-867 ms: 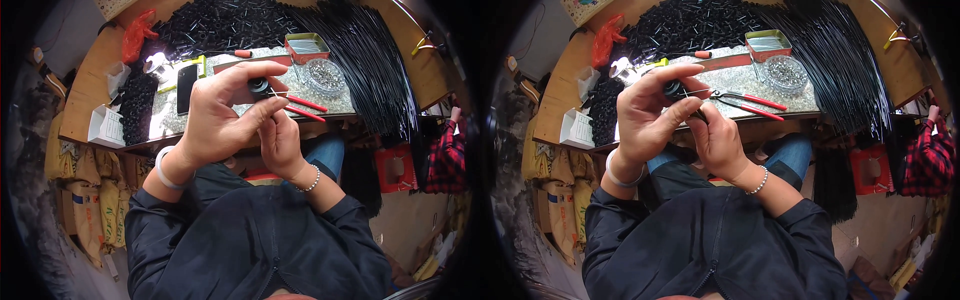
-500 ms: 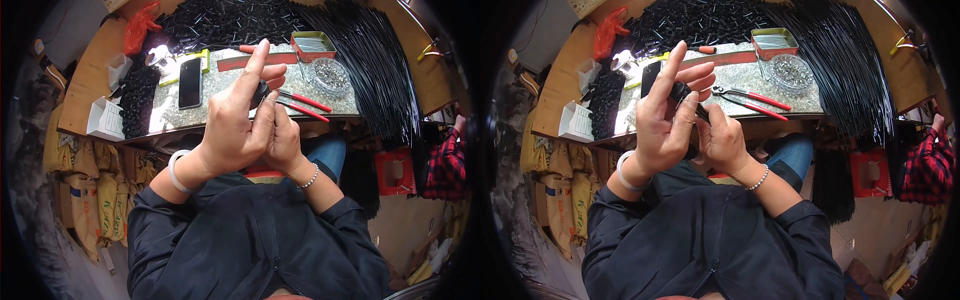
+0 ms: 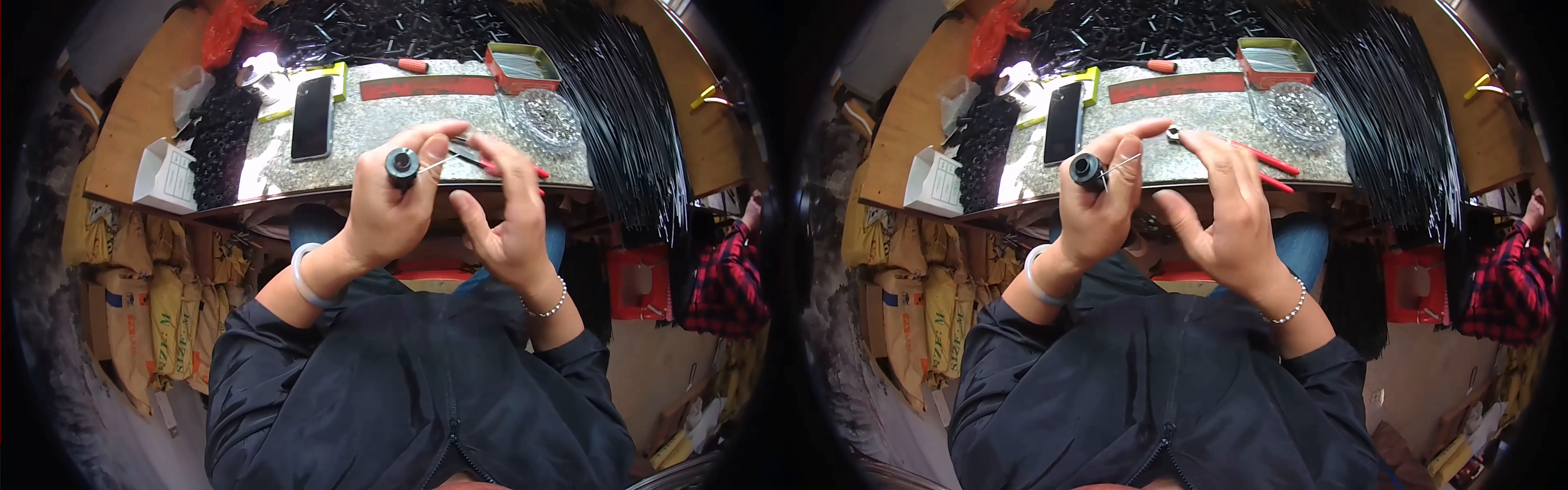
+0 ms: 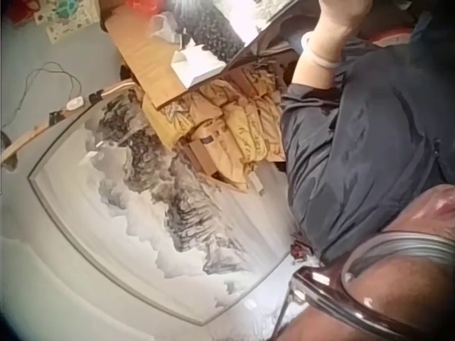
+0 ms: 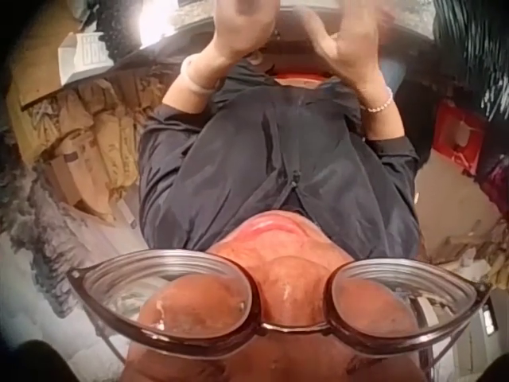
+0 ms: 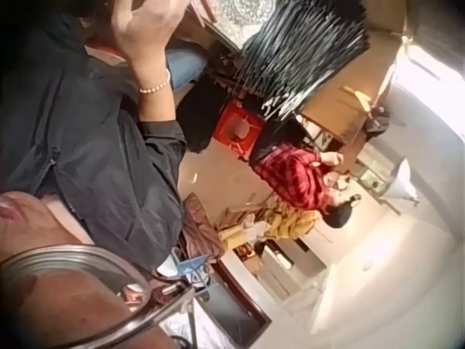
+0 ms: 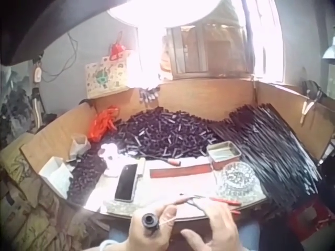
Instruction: Assembling bundles of rods or wires into a central hub and using pliers to secure the components.
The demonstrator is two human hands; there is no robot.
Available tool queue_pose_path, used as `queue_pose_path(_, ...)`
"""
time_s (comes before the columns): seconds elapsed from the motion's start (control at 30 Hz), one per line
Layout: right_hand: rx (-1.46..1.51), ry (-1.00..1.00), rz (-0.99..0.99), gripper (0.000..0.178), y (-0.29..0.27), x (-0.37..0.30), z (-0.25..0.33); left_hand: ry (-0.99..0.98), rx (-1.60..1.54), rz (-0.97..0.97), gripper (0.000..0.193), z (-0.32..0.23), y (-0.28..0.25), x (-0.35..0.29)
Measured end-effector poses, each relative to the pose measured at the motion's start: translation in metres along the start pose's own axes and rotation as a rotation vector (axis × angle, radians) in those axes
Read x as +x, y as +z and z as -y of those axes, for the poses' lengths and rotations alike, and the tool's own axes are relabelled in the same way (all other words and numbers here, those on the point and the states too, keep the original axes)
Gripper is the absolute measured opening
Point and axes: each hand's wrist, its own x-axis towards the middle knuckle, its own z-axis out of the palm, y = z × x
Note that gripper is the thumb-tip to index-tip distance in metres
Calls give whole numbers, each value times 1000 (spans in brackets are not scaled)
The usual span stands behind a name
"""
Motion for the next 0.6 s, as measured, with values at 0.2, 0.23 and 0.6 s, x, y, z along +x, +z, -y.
queue_pose_path(0.2,-277,-314,-121,27,7,18,25,165,80,42,29,14,3,-4)
queue_pose_path(0.23,-274,-317,-117,27,8,17,22,156,58,37,28,19,4,-6)
queue_pose_path(0.6,-649,-126,226,20,-2,-20,-109,-52,3,-81,33,25,-20,0)
